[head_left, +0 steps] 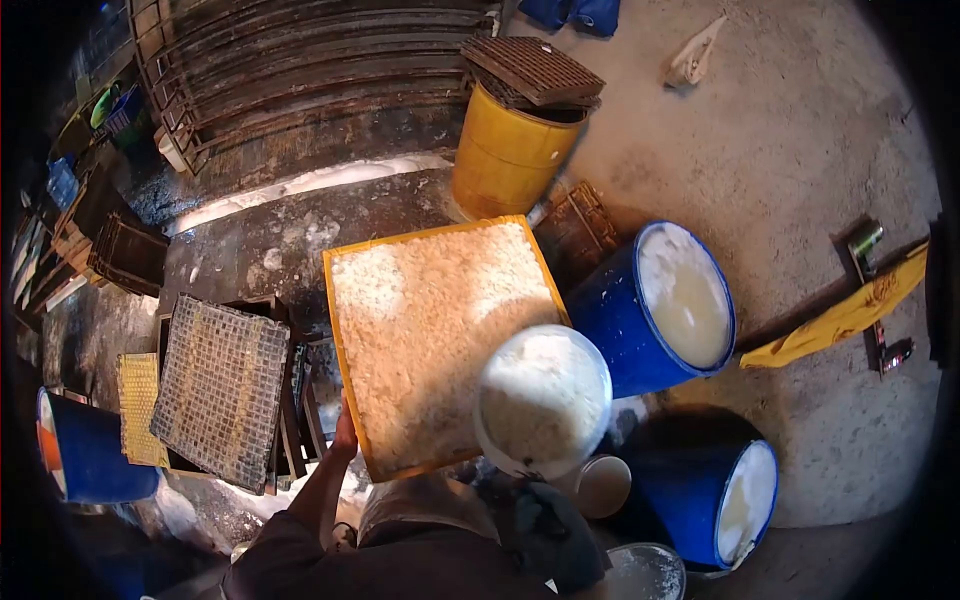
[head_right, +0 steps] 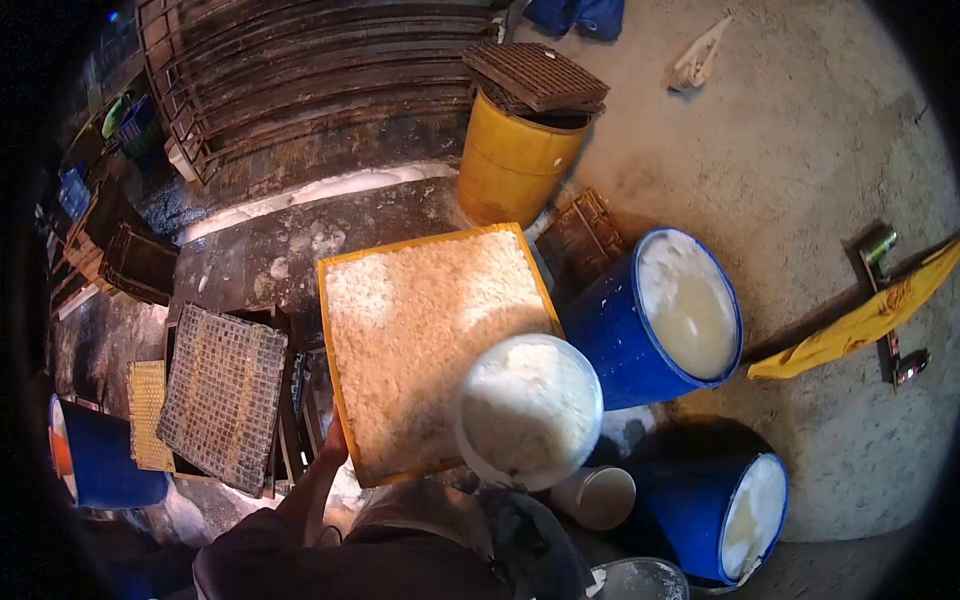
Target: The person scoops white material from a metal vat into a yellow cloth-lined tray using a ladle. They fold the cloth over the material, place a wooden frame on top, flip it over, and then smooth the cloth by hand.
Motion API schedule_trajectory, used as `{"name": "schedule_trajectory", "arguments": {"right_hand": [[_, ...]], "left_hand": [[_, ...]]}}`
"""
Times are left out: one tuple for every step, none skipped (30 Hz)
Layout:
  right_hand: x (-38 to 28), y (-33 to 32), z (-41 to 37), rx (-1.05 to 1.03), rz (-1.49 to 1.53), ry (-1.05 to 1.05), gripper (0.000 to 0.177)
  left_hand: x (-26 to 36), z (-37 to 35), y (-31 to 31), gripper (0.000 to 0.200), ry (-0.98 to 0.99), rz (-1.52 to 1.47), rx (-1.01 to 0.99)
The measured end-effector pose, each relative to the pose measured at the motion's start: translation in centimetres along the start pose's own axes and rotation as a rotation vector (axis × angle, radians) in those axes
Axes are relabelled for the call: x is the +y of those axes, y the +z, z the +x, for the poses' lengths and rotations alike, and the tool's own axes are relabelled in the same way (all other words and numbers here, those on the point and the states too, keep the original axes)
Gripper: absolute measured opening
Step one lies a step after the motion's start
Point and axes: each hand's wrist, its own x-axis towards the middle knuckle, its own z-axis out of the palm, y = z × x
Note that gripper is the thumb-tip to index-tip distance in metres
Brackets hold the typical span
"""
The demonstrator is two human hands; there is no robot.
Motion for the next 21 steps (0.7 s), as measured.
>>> {"name": "schedule_trajectory", "arguments": {"right_hand": [[0.5,1.4,0.7,-0.013,-0.04,-0.038,0.026],[0.9,2.8,1.3,-0.025,-0.08,-0.076,0.028],[0.9,2.6,3.0,-0.109,-0.243,-0.131,0.029],[0.8,2.9,4.4,-0.156,-0.327,-0.157,0.03],[0.7,3.3,5.9,-0.202,-0.408,-0.188,0.031],[0.5,4.4,7.1,-0.193,-0.398,-0.134,0.032],[0.5,5.0,7.6,-0.185,-0.391,-0.108,0.033],[0.5,5.6,8.2,-0.176,-0.383,-0.082,0.034],[0.6,5.9,8.5,-0.294,-0.538,-0.13,0.035],[0.7,6.5,8.7,-0.412,-0.693,-0.177,0.038],[0.8,7.2,8.8,-0.403,-0.69,-0.177,0.038],[1.0,8.1,8.8,-0.405,-0.625,-0.083,0.038],[1.2,9.1,8.8,-0.397,-0.59,-0.035,0.038],[1.5,10.1,8.7,-0.387,-0.554,0.013,0.039],[1.9,11.1,8.7,-0.375,-0.624,-0.014,0.038],[2.0,11.1,9.1,-0.364,-0.66,-0.023,0.038],[2.0,11.1,9.4,-0.353,-0.695,-0.031,0.038],[1.5,10.5,10.7,-0.3,-0.551,0.097,0.037],[1.4,10.4,11.4,-0.271,-0.48,0.164,0.037],[1.3,10.3,12.1,-0.238,-0.408,0.228,0.037],[1.5,10.3,12.6,-0.208,-0.416,0.259,0.037]], "left_hand": [[0.2,-0.1,0.1,0.065,0.016,-0.059,-0.052],[0.4,-0.2,0.1,0.065,0.021,-0.06,-0.053],[0.6,-0.6,0.1,0.063,0.072,0.074,-0.069],[0.9,-0.9,0.2,0.061,0.124,0.209,-0.086],[2.6,-1.2,2.3,0.058,0.185,0.261,-0.122],[3.5,-1.6,3.4,0.058,0.188,0.263,-0.124],[4.2,-2.0,4.2,0.059,0.309,0.462,-0.125],[4.3,-2.0,4.6,0.058,0.308,0.456,-0.111],[4.4,-2.0,5.0,0.058,0.306,0.45,-0.096],[4.5,-2.0,5.4,0.058,0.305,0.444,-0.081],[4.7,-1.9,6.0,0.059,0.26,0.314,-0.047],[4.6,-1.8,5.8,0.06,0.229,0.247,-0.028],[4.5,-1.8,5.6,0.06,0.2,0.179,-0.007],[4.2,-1.7,5.1,0.062,0.205,0.231,-0.017],[3.8,-1.9,4.6,0.063,0.201,0.252,-0.019],[3.7,-2.0,4.5,0.063,0.197,0.274,-0.02],[4.6,-2.1,5.1,0.063,0.21,0.361,-0.043],[4.8,-2.0,5.4,0.061,0.209,0.336,-0.047],[5.0,-2.0,5.7,0.059,0.209,0.311,-0.051],[5.3,-1.9,6.0,0.057,0.208,0.285,-0.056],[4.6,-2.0,5.2,0.057,0.168,0.287,-0.017]]}}
